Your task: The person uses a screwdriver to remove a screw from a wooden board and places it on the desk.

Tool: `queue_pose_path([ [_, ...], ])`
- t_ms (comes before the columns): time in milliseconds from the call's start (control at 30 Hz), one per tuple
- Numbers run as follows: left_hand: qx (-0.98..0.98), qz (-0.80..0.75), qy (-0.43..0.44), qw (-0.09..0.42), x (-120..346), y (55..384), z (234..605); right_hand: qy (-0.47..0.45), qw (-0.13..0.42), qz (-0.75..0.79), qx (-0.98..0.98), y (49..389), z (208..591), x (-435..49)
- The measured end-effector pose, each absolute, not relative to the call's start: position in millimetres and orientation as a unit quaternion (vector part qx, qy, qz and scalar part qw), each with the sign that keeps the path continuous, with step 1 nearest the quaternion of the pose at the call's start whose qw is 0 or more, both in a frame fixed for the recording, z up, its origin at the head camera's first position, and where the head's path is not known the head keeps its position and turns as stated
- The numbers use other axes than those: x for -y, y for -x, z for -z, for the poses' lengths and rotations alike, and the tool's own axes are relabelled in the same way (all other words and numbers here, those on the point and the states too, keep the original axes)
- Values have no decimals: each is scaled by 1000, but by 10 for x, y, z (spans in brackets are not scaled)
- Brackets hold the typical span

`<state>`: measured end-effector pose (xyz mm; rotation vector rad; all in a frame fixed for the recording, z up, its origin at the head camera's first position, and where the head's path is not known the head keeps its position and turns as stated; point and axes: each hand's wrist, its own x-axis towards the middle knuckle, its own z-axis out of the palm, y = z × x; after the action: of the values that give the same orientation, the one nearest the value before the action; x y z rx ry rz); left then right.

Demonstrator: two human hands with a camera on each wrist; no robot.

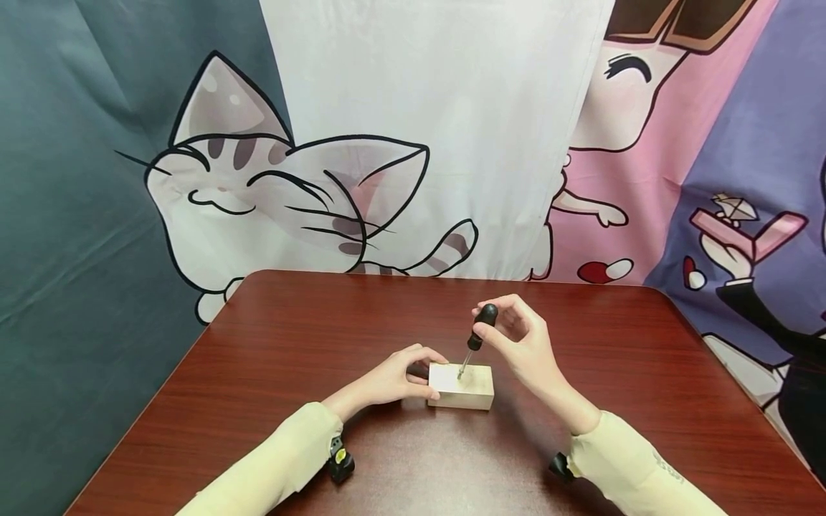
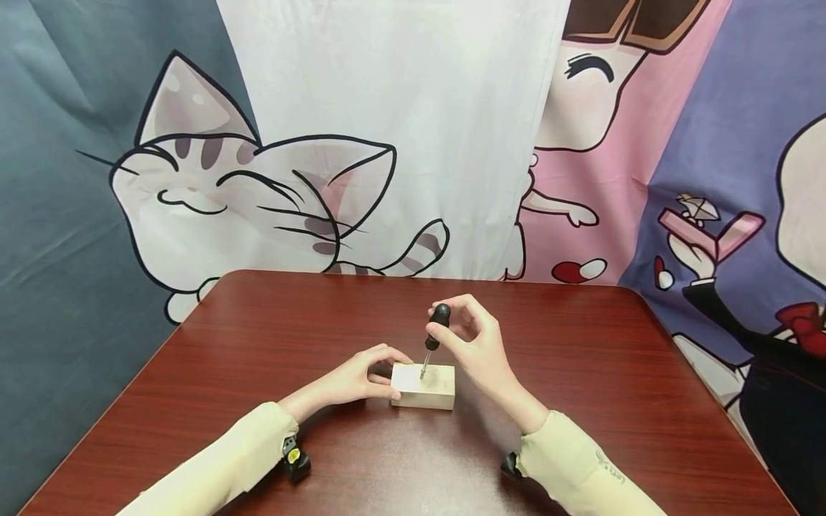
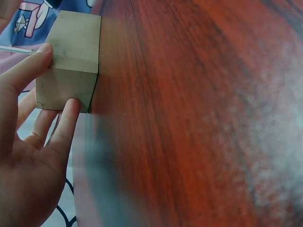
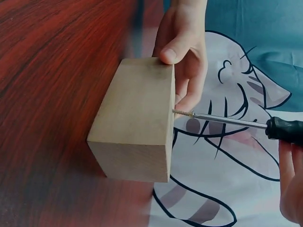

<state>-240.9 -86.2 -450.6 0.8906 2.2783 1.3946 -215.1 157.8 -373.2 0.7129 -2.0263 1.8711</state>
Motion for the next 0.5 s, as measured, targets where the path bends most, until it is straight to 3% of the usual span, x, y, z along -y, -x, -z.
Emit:
queue_pose_path([
  [333, -800, -488, -310, 162, 864, 2402, 4507, -306, 135, -625, 705, 2167, 3745, -1612],
  [500, -800, -486, -310, 164, 863, 2406, 4504, -298, 184, -596, 723, 2177, 3759, -1575],
])
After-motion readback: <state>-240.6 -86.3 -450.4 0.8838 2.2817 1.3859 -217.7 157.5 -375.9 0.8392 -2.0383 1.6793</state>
